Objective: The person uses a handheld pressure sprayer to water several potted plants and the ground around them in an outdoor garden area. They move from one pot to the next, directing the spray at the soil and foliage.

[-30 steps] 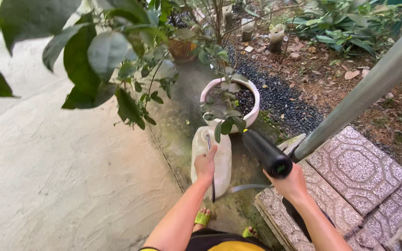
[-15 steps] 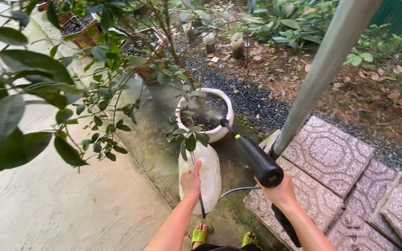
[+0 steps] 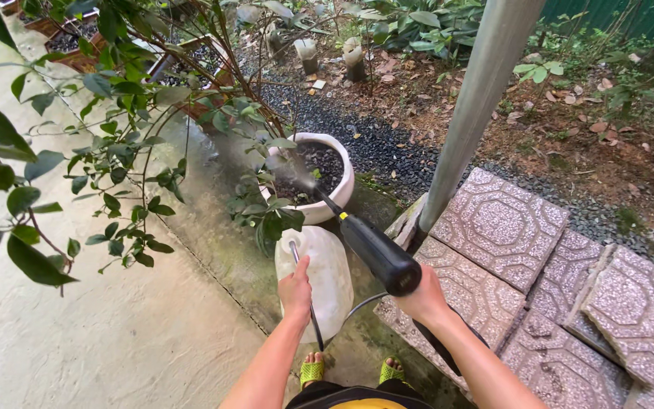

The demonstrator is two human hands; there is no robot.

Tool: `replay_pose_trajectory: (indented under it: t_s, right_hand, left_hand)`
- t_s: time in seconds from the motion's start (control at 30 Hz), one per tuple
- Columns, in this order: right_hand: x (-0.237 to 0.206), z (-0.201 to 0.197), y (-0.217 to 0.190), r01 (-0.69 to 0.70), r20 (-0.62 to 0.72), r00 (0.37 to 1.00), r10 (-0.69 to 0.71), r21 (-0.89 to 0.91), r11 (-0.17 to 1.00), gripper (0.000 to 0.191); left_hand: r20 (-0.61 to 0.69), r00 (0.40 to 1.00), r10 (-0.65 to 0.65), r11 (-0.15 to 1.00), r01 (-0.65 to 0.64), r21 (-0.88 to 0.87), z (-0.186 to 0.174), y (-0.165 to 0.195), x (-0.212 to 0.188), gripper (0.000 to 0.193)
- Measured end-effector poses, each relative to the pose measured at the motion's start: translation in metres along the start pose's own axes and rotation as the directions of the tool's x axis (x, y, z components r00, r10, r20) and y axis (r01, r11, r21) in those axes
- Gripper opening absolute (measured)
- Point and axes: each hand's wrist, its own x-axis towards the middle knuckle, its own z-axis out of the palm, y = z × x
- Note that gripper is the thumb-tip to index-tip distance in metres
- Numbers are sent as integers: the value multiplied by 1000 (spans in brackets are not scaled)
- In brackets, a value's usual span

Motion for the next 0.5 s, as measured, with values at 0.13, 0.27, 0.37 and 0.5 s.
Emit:
replay_pose_trajectory:
  t_s: [0.13,0.27,0.37,0.5]
  right_hand:
    - [-5,-6,-3,28,25,999,-26,-50,998,19]
    - [-11,-10,0,127,40,991,-127,14,992,21]
    - [-9,-7,1,10,51,999,-6,-95,995,22]
    - [-19,-7,2,57,31,998,-56,-26,998,21]
  left_hand:
    - [-25,999,-45,998,46,36,-2,3,-10,54]
    - [-34,999,-28,995,32,100,-4,2,-17,54]
    - [-50,998,-25,994,30,103,-8,-2,-22,53]
    - [-71,997,-3,998,7,60,-17,-8,-27,51]
